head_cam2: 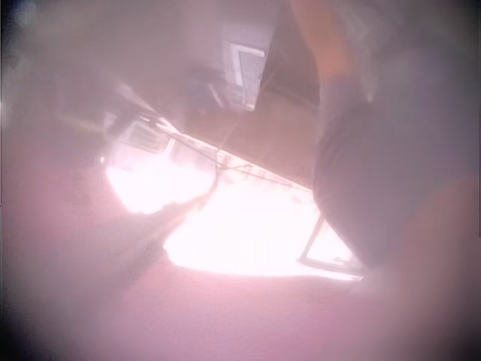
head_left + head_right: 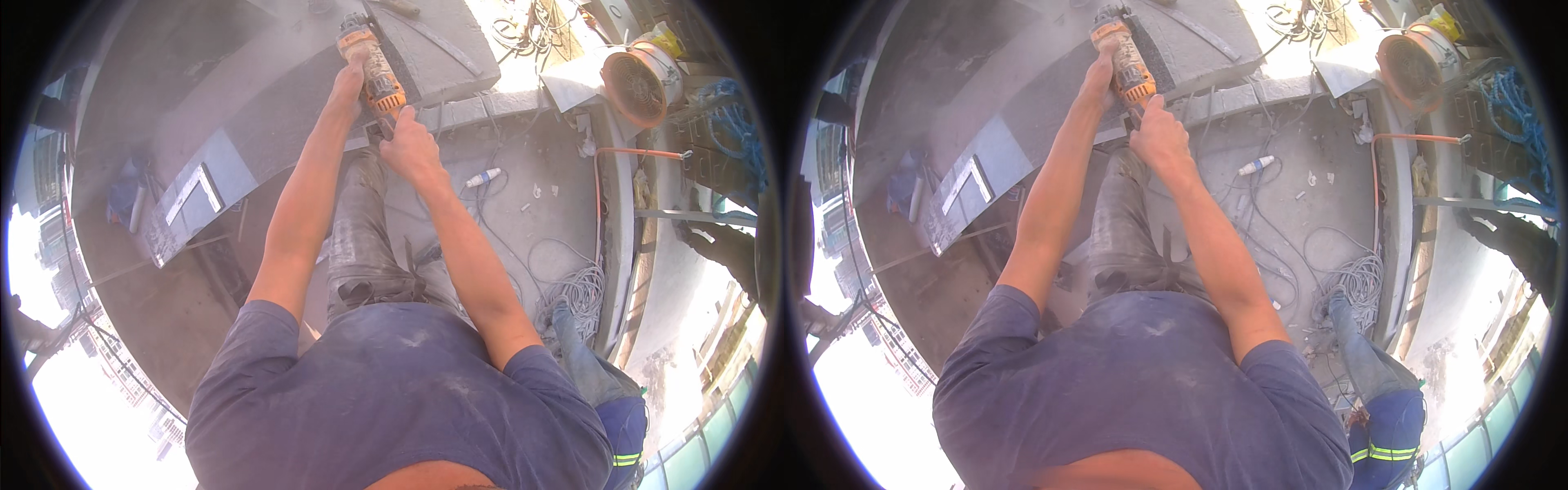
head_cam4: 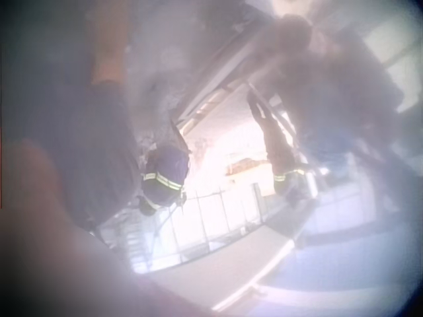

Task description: The person measures and marks a stone slab using a square ruler and pencil, then uses a handheld angle grinder to cut along the marked line. The person repositions the slab and repeats measuring and cutting steps to shape the material.

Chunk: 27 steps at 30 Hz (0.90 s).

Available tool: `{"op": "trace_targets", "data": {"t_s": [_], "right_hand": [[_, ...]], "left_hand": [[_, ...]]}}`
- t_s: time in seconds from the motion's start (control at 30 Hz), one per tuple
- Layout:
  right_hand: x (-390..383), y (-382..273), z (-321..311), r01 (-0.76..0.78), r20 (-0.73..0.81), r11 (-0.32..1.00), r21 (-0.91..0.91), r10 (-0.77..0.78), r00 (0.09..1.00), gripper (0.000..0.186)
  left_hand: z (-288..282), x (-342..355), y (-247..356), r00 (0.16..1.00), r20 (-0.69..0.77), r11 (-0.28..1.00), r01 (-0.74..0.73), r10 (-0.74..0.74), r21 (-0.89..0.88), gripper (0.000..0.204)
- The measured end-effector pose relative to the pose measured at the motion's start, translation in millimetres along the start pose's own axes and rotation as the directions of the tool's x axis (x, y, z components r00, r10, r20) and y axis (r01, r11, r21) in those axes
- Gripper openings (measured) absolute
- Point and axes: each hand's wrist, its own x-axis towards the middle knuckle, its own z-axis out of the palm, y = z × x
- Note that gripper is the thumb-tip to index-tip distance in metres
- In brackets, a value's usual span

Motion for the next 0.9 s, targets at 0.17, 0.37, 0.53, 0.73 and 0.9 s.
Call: {"op": "trace_targets", "data": {"t_s": [0.17,0.37,0.53,0.73,0.9], "right_hand": [[13.9,-2.5,3.9,0.017,-0.001,1.0,0.0,-0.017,1.0,0.052],[27.9,-1.2,10.7,0.012,-0.013,1.0,0.003,-0.012,1.0,0.052],[17.6,-8.2,5.3,-0.011,0.025,1.0,0.007,0.011,1.0,0.053],[-7.9,-3.5,-5.5,-0.052,0.043,0.999,0.003,0.052,0.998,0.053],[-6.8,-4.5,-3.4,-0.02,0.037,1.0,-0.019,0.021,0.999,0.051]], "left_hand": [[-4.0,19.7,0.3,0.998,-0.062,0.998,0.007,-0.003,0.06,0.074],[7.5,23.2,10.5,0.992,-0.111,0.995,0.061,-0.053,0.074,0.071],[-16.7,36.7,5.0,0.996,-0.072,0.995,0.058,-0.052,0.077,0.068],[-3.5,-4.6,3.8,0.997,0.015,0.995,0.069,-0.07,0.069,0.066],[-7.9,-2.0,1.0,1.0,-0.007,0.993,0.025,-0.024,0.112,0.07]]}}
